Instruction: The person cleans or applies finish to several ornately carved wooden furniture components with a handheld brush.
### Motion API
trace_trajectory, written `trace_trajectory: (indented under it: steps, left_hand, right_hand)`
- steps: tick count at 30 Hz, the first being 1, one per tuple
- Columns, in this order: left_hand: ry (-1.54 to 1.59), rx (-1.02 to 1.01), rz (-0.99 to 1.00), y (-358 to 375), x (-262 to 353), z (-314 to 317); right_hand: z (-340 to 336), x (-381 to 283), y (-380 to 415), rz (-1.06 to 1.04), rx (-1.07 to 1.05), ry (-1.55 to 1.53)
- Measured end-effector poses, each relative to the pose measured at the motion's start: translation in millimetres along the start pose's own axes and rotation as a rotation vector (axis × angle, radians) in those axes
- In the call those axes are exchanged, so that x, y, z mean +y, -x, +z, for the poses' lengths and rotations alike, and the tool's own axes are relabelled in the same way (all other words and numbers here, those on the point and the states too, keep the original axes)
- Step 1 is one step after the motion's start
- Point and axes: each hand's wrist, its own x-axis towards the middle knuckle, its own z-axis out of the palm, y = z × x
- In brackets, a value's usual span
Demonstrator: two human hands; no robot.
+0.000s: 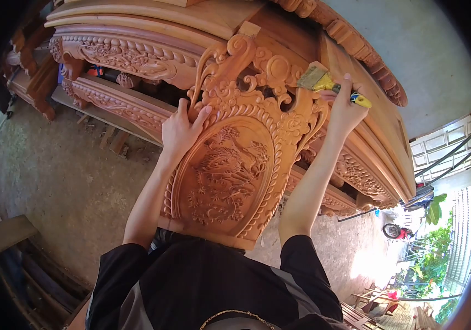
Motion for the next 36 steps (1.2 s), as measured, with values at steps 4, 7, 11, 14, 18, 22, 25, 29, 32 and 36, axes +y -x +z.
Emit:
trace_trajectory:
  steps: [4, 7, 11, 14, 18, 22, 25, 29, 32, 36]
  left_hand:
    - [0.008, 0.002, 0.012, 0.6, -0.4, 0.0]
    - [-0.05, 0.03, 0.021, 0.2, -1.5, 3.5]
    - [-0.014, 0.028, 0.018, 0.2, -0.8, -0.1]
    - [0.011, -0.015, -0.003, 1.1, 2.2, -1.5]
    - [0.015, -0.035, -0.034, 0.0, 2.8, -3.7]
    - [-0.003, -0.023, -0.01, 1.3, 2.0, -1.8]
    - [0.008, -0.011, -0.009, 0.1, 1.5, -2.9]
    - [0.003, -0.001, 0.002, 0.3, 0.4, 1.2]
    - [0.003, 0.003, 0.001, 0.8, -0.5, -0.7]
    - [-0.033, 0.023, 0.013, 0.7, -0.8, 1.9]
  right_hand:
    - [-15.9, -4.2, -4.9, 0.26, -0.202, 0.073]
    - [-7.0, 7.0, -1.5, 0.013, 0.175, -0.026]
    - [-6.3, 1.8, 1.0, 0.214, -0.074, -0.092]
    - [0.0, 15.4, 4.7, 0.129, 0.001, -0.093]
    - [-4.0, -0.6, 5.0, 0.254, -0.211, -0.035]
    - [3.8, 11.3, 2.8, -0.023, 0.068, -0.115]
    - [-11.4, -5.4, -2.0, 0.372, -0.404, -0.077]
    - [12.6, 11.7, 15.0, 0.096, -0.02, -0.172]
    - [12.4, 7.9, 21.3, 0.026, -0.012, -0.112]
    - [18.1, 4.6, 19.1, -0.033, -0.103, 0.003]
